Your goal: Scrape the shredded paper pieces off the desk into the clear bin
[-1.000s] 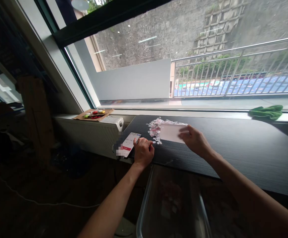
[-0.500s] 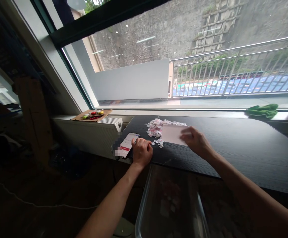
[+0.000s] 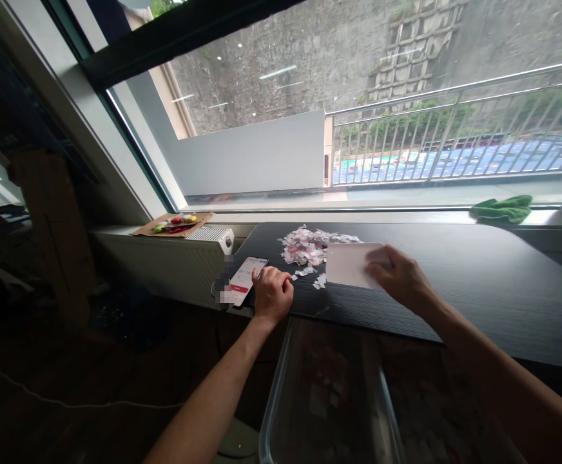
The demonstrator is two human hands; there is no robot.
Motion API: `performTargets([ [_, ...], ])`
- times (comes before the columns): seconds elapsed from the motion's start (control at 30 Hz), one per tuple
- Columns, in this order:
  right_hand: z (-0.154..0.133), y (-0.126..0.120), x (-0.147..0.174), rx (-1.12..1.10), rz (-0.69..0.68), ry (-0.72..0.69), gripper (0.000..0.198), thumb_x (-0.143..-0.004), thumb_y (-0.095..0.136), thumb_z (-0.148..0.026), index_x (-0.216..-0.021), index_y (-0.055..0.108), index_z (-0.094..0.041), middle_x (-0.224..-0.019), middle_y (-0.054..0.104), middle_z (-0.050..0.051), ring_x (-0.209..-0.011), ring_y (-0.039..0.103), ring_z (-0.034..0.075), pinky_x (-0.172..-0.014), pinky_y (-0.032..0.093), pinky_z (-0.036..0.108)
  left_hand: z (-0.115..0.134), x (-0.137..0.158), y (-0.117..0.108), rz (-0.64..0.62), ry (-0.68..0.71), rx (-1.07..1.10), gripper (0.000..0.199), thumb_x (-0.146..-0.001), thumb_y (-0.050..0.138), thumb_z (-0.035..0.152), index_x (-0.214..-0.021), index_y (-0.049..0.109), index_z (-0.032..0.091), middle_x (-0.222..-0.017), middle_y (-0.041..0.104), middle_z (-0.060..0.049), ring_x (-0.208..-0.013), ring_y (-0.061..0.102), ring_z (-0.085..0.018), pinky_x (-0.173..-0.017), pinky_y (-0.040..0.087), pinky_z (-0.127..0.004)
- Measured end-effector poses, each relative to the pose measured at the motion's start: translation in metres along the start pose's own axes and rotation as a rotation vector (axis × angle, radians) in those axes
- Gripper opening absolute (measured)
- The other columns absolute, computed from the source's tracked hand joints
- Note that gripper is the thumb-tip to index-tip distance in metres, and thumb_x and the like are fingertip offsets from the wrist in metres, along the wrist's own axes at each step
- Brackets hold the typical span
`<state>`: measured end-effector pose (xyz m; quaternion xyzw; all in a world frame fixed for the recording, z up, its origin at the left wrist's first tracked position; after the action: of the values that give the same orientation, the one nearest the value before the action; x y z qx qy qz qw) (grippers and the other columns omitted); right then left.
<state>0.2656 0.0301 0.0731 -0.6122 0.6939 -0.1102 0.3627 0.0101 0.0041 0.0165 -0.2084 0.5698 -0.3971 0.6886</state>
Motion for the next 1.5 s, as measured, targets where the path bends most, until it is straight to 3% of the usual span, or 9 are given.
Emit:
performTargets([
  [0.23,0.007,-0.002,0.001,-0.087,-0.084,-0.001,0.017,-0.073,0.057,-0.030,-0.085,0.064,-0.020,-0.070,0.068,0.003,-0.061,0.061,0.018,-0.054,0.046,0.028,0.000,0.000,-0.001,-0.003,-0.002,0.002,0.018,-0.077,0.053,0.012,-0.077,0.067,0.023,-0.084,0.067,-0.005,-0.101,0.056,-0.027,-0.108,0.024,-0.055],
  [0.4,0.004,-0.014,0.003,0.000,-0.003,0.030,0.014,-0.072,0.057,-0.027,-0.081,0.065,-0.021,-0.069,0.068,0.003,-0.060,0.061,0.017,-0.053,0.045,0.027,0.001,-0.001,-0.001,0.009,0.003,0.002,0.019,-0.077,0.053,0.011,-0.076,0.067,0.024,-0.084,0.066,-0.005,-0.101,0.056,-0.027,-0.108,0.024,-0.055],
  [0.57,0.004,-0.011,0.001,-0.009,-0.043,-0.001,0.018,-0.074,0.056,-0.027,-0.088,0.066,-0.020,-0.076,0.071,0.005,-0.065,0.063,0.019,-0.058,0.047,0.029,0.000,-0.001,-0.001,-0.006,-0.005,-0.005,0.018,-0.077,0.053,0.012,-0.076,0.066,0.023,-0.084,0.067,-0.005,-0.101,0.057,-0.027,-0.107,0.024,-0.055],
  [0.7,0.004,-0.016,0.003,0.044,0.018,0.026,0.017,-0.072,0.057,-0.027,-0.085,0.066,-0.020,-0.070,0.069,0.003,-0.062,0.061,0.018,-0.054,0.044,0.028,0.000,-0.001,-0.002,0.005,0.007,-0.004,0.018,-0.078,0.053,0.012,-0.076,0.066,0.024,-0.084,0.068,-0.005,-0.101,0.057,-0.027,-0.107,0.025,-0.054],
  [0.93,-0.002,-0.029,0.009,0.092,-0.011,0.060,0.012,-0.070,0.055,-0.025,-0.077,0.064,-0.021,-0.062,0.063,0.001,-0.055,0.056,0.017,-0.049,0.042,0.027,0.000,-0.001,-0.001,0.006,0.014,-0.013,0.018,-0.077,0.052,0.013,-0.077,0.066,0.024,-0.084,0.067,-0.005,-0.100,0.057,-0.027,-0.107,0.025,-0.054],
  [1.23,0.004,-0.034,0.007,0.167,0.005,0.077,0.016,-0.072,0.056,-0.027,-0.084,0.065,-0.022,-0.065,0.064,0.003,-0.059,0.058,0.019,-0.054,0.043,0.030,-0.001,-0.001,-0.001,0.000,0.020,-0.022,0.018,-0.078,0.052,0.013,-0.077,0.066,0.023,-0.084,0.068,-0.006,-0.101,0.057,-0.028,-0.107,0.024,-0.054],
  [1.4,0.008,-0.032,0.007,0.090,-0.036,0.041,0.016,-0.073,0.056,-0.029,-0.084,0.065,-0.021,-0.072,0.068,0.005,-0.062,0.060,0.020,-0.055,0.044,0.030,0.000,-0.001,-0.002,0.002,0.017,-0.024,0.018,-0.078,0.052,0.013,-0.077,0.067,0.023,-0.084,0.067,-0.006,-0.100,0.057,-0.028,-0.107,0.025,-0.054],
  [1.5,0.006,-0.039,0.008,0.175,0.011,0.039,0.015,-0.072,0.056,-0.026,-0.083,0.065,-0.021,-0.069,0.068,0.004,-0.060,0.059,0.019,-0.055,0.043,0.030,0.000,-0.001,-0.002,0.005,0.017,-0.029,0.018,-0.078,0.052,0.013,-0.076,0.067,0.023,-0.084,0.067,-0.006,-0.100,0.057,-0.028,-0.106,0.025,-0.054],
])
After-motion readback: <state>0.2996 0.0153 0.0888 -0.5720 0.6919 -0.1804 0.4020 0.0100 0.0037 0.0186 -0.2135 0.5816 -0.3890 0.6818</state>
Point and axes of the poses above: each hand's wrist, its own x-axis away from the middle knuckle, its own y-axis out of the palm, z = x × y, the point moved 2 cm from there along -x, towards the middle knuckle
